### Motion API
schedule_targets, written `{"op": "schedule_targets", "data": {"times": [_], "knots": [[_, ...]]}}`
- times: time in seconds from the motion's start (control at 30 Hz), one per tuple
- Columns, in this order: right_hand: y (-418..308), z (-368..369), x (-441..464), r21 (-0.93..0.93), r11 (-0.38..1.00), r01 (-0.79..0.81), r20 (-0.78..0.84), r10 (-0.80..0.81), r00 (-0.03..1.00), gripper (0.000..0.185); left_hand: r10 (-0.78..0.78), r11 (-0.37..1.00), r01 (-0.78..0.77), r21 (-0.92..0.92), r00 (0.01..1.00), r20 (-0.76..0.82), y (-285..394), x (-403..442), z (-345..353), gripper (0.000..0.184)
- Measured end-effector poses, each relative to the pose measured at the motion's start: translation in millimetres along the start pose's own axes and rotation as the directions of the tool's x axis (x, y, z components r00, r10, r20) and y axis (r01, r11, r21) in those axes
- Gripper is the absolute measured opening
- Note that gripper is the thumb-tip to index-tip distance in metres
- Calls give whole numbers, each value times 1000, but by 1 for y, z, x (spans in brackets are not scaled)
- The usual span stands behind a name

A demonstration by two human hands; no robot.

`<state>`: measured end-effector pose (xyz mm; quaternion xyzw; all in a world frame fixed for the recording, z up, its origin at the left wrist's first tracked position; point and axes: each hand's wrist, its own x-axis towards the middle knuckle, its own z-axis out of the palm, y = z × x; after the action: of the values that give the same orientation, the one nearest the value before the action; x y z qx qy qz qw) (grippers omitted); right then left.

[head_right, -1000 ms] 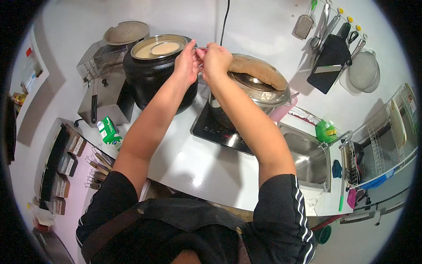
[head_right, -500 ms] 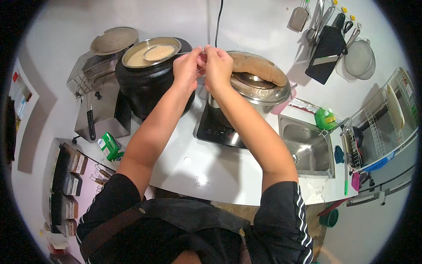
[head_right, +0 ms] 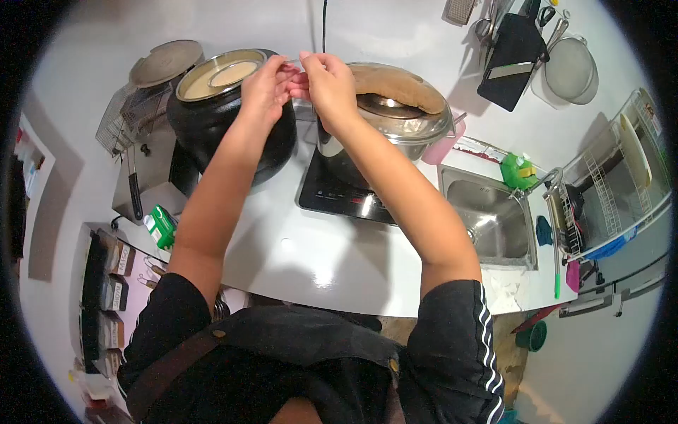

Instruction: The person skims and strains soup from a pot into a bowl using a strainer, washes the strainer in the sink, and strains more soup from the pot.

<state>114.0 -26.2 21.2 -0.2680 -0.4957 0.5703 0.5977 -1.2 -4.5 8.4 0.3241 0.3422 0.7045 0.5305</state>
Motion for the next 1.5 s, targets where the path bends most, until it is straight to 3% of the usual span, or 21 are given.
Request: {"op": "schedule_targets", "data": {"times": [0.17, 0.23, 0.37, 0.5, 0.63, 0.73, 0.77, 0.83, 0.87, 0.9, 0.93, 0.97, 1.0, 1.03, 1.1, 1.17, 1.2, 1.3, 1.37, 1.43, 1.5], "knots": [[-25, -54, -48, -37, 999, -15, 52, 17, 998, 31, -14, 994, 14, 109, 1000, -1, 1, 7, -10, 21], [-48, -104, -88, -154, 988, 3, 131, 17, 991, 34, 4, 987, 1, 162, 1000, -29, 6, 5, -13, 20], [-79, -193, -148, -254, 965, -61, 124, 95, 988, 31, 0, 986, 3, 168, 1000, -19, 14, 4, -23, 19], [-99, -281, -199, -302, 938, -169, -31, 168, 985, 28, -6, 986, 12, 166, 999, -32, 18, -4, -31, 17], [-110, -339, -247, -231, 947, -224, -196, 180, 964, 27, -5, 988, 7, 154, 1000, -16, 23, -9, -39, 19], [-106, -374, -278, -164, 959, -233, -287, 179, 941, 27, -11, 999, 16, 46, 995, -95, 28, -8, -44, 21], [-103, -384, -287, -131, 967, -217, -323, 165, 932, 27, 28, 998, -26, 49, 999, -43, 30, -8, -46, 17], [-101, -400, -303, -134, 965, -223, -382, 158, 911, 27, 79, 975, -97, 202, 992, 95, 36, 6, -70, 10], [-102, -406, -308, -129, 966, -222, -405, 153, 901, 27, 113, 980, -132, 147, 985, 130, 38, 1, -65, 9], [-104, -412, -313, -135, 967, -217, -419, 143, 897, 27, 167, 949, -182, 259, 983, 78, 43, 18, -87, 12], [-101, -423, -316, -145, 961, -237, -454, 148, 878, 27, 59, 981, -74, 181, 995, 85, 53, 44, -112, 17], [-100, -433, -318, -125, 960, -251, -490, 160, 857, 27, 239, 919, -239, 313, 970, 39, 50, 50, -115, 20], [-101, -440, -319, -110, 954, -279, -529, 181, 829, 26, 99, 981, -111, 160, 992, 81, 61, 71, -136, 21], [-99, -451, -322, -109, 958, -265, -574, 157, 804, 26, 103, 993, -101, 53, 994, -40, 58, 64, -123, 23], [-98, -471, -327, -108, 937, -332, -599, 205, 774, 24, -4, 1000, 2, 14, 993, 117, 56, 70, -141, 28], [-100, -495, -327, -116, 930, -348, -630, 202, 750, 22, 10, 999, -15, 41, 993, 121, 55, 67, -135, 34], [-100, -508, -327, -123, 919, -375, -645, 213, 734, 21, -16, 999, 21, -37, 989, 146, 58, 73, -143, 36], [-102, -552, -326, -132, 912, -389, -683, 201, 702, 19, -15, 1000, 16, -17, 994, 105, 61, 74, -143, 36], [-102, -596, -323, -135, 916, -379, -699, 183, 691, 19, -49, 995, 63, -77, 984, 172, 63, 77, -154, 35], [-105, -642, -317, -225, 905, -360, -720, 94, 688, 20, -18, 1000, 21, -20, 985, 171, 64, 76, -156, 35], [-109, -695, -304, -454, 803, -385, -780, -149, 607, 19, -18, 999, 29, -43, 972, 234, 68, 81, -169, 35]]}}
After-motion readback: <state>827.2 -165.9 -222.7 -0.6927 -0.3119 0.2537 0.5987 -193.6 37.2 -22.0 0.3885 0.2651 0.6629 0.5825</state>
